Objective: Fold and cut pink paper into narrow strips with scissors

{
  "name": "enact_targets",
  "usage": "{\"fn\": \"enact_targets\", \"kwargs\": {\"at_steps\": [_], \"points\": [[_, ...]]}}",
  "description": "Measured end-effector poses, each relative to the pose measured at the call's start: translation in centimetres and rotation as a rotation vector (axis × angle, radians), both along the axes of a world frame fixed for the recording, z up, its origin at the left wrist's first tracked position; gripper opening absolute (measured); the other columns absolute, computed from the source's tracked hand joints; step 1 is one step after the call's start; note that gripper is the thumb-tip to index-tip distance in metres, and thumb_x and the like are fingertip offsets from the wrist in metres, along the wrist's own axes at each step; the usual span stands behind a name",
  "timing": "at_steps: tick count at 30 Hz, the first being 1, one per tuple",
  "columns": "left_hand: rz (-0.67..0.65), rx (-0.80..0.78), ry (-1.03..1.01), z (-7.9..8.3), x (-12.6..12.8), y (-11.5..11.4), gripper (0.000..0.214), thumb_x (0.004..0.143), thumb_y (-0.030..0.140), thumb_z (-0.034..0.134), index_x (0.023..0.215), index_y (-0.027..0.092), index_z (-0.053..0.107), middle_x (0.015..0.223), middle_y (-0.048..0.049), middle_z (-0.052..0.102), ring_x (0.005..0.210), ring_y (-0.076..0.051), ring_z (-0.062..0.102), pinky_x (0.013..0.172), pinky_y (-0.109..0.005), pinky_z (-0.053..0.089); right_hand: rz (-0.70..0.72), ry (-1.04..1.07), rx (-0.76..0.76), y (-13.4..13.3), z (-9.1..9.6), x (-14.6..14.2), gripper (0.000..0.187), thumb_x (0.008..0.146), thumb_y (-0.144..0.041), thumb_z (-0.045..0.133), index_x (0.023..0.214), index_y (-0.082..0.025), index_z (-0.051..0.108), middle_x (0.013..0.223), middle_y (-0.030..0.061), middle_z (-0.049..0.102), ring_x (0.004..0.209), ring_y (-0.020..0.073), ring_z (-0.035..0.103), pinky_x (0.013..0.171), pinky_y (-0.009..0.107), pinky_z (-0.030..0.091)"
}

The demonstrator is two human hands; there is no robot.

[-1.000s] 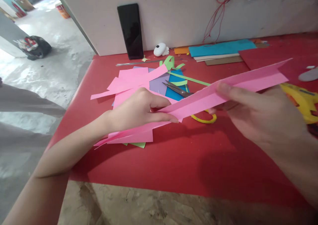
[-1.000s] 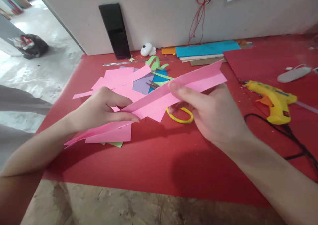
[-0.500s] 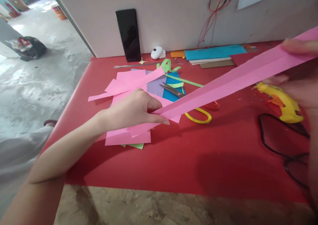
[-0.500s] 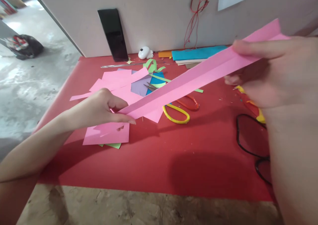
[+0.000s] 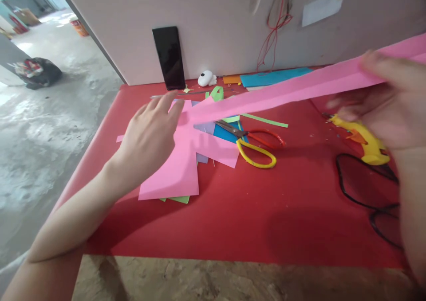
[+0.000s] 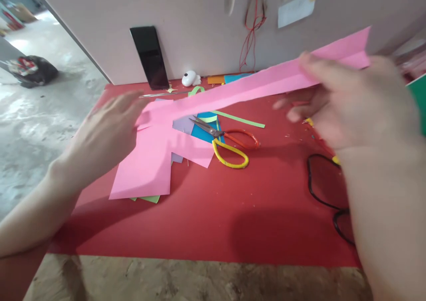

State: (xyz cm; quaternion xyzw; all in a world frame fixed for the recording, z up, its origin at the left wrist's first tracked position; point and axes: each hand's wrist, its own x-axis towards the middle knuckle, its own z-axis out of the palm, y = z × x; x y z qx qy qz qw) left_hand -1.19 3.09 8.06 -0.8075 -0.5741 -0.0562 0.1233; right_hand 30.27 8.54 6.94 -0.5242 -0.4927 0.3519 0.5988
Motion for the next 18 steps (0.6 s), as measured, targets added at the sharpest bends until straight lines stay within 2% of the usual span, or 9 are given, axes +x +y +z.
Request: {"fn": "enact_targets", "kwargs": {"at_steps": [2,3,5,6,10,12,15,18], "points": [[-0.156,0.227,-0.104,0.6,1.4,-1.2,0.053,0.086,-0.001,0.029,0.13,0.008,0.056,0.14,-0.0146,0.057,0.126,-0.028,0.057,0.099,-0.041,0.052,-0.012,0.065,0.012,-1.4,0.0,-3.0,0.033,0.063,-0.031,0.082,0.061,-0.018,0.052,0.067,-0.0031,0.052,0.041,0.0078,0.054,0.033,0.026,0.046],[-0.23,0.314,-0.133,0.9,2.2,-1.8,0.053,0.087,-0.002,0.026,0.13,0.006,0.056,0.139,-0.0159,0.058,0.13,-0.028,0.055,0.105,-0.042,0.049,-0.004,0.091,0.027,-2.1,-0.1,-4.3,0.035,0.063,-0.031,0.082,0.059,-0.018,0.05,0.065,-0.004,0.05,0.044,0.0084,0.057,0.035,0.025,0.048],[-0.318,0.362,-0.058,1.7,3.7,-2.9,0.056,0.088,-0.002,0.026,0.138,0.009,0.049,0.152,-0.0151,0.043,0.141,-0.036,0.04,0.115,-0.06,0.033,0.062,0.163,0.022,-3.4,-0.3,-6.3,0.037,0.062,-0.032,0.083,0.056,-0.019,0.048,0.056,-0.0055,0.048,0.046,0.0115,0.06,0.035,0.024,0.05],[-0.372,0.332,-0.046,1.9,4.4,-3.3,0.057,0.089,-0.001,0.026,0.141,0.009,0.044,0.153,-0.0132,0.041,0.143,-0.035,0.038,0.116,-0.063,0.03,0.085,0.181,0.024,-3.9,-0.5,-7.0,0.034,0.062,-0.032,0.082,0.058,-0.019,0.051,0.055,-0.0061,0.049,0.046,0.0107,0.059,0.036,0.024,0.051],[-0.513,0.298,-0.13,1.5,6.3,-3.0,0.046,0.094,0.007,0.026,0.128,0.011,0.057,0.143,-0.0075,0.055,0.135,-0.024,0.051,0.116,-0.051,0.038,0.23,0.309,-0.015,-5.5,-1.2,-8.2,0.027,0.069,-0.03,0.078,0.062,-0.021,0.054,0.06,-0.0078,0.054,0.044,0.0039,0.051,0.046,0.021,0.054],[-0.536,0.306,-0.189,0.9,6.7,-2.2,0.044,0.097,0.01,0.028,0.131,0.014,0.055,0.14,-0.0055,0.059,0.132,-0.021,0.054,0.114,-0.046,0.041,0.31,0.342,-0.056,-6.2,-1.5,-8.4,0.023,0.068,-0.024,0.077,0.061,-0.021,0.055,0.063,-0.0082,0.055,0.049,0.0041,0.054,0.047,0.018,0.053],[-0.603,0.307,-0.268,0.3,6.7,-0.9,0.039,0.101,0.018,0.032,0.133,0.009,0.053,0.131,-0.0101,0.065,0.127,-0.02,0.058,0.113,-0.041,0.041,0.507,0.389,-0.1,-7.2,-1.6,-8.8,0.01,0.073,-0.02,0.068,0.066,-0.024,0.063,0.068,-0.0081,0.06,0.061,0.0051,0.059,0.053,0.015,0.054],[-0.607,0.197,-0.278,0.5,6.3,-0.3,0.042,0.103,0.032,0.033,0.135,0.015,0.054,0.128,-0.0099,0.067,0.122,-0.022,0.061,0.106,-0.041,0.046,0.695,0.403,-0.149,-7.8,-1.5,-8.8,0.017,0.08,-0.022,0.057,0.073,-0.028,0.07,0.075,-0.0077,0.066,0.072,0.0065,0.064,0.068,0.016,0.058]]}}
